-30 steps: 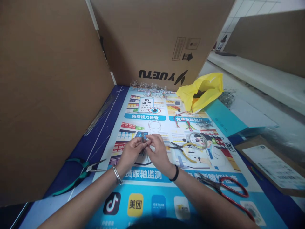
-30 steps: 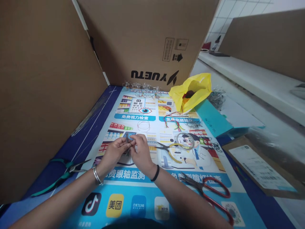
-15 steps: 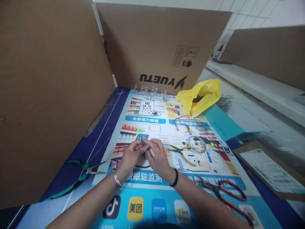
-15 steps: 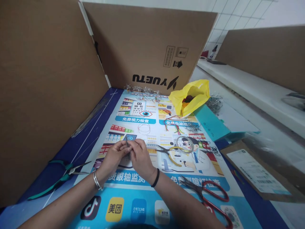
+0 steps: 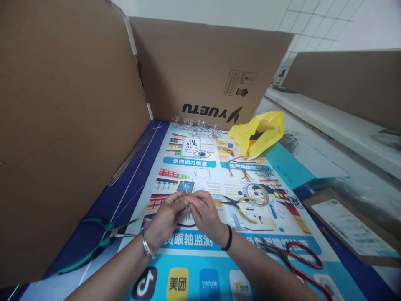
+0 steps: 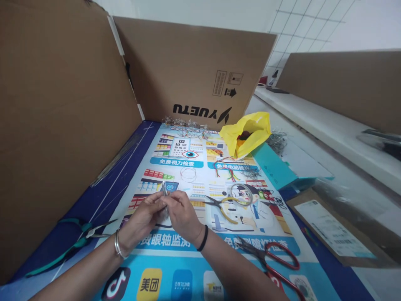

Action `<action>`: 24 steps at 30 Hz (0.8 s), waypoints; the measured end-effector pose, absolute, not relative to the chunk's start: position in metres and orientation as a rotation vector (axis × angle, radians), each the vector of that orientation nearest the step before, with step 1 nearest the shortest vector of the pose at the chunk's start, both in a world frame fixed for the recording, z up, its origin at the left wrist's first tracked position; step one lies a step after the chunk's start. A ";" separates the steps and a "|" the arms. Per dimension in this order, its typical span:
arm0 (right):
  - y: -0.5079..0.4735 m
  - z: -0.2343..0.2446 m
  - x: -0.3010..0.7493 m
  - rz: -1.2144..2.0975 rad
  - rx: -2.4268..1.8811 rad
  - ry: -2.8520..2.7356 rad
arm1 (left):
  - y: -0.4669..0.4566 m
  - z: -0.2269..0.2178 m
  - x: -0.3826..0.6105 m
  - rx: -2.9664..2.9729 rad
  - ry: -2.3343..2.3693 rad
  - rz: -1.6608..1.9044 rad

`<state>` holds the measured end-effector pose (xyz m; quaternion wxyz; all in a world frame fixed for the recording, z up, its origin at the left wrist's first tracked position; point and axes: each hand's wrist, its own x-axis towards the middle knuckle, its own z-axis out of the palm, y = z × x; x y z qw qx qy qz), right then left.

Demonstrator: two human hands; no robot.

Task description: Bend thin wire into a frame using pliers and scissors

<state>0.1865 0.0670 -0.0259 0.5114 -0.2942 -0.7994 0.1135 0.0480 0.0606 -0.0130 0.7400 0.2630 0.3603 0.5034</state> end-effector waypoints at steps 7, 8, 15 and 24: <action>0.065 -0.020 0.191 0.333 -0.629 -1.947 | 0.061 -0.016 0.046 0.506 0.640 0.998; 0.065 -0.019 0.192 0.338 -0.629 -1.946 | 0.061 -0.017 0.046 0.500 0.631 0.989; 0.063 -0.016 0.194 0.417 -0.683 -1.921 | 0.061 -0.021 0.045 0.499 0.554 0.974; 0.062 -0.014 0.194 0.447 -0.730 -1.932 | 0.061 -0.020 0.045 0.536 0.643 1.024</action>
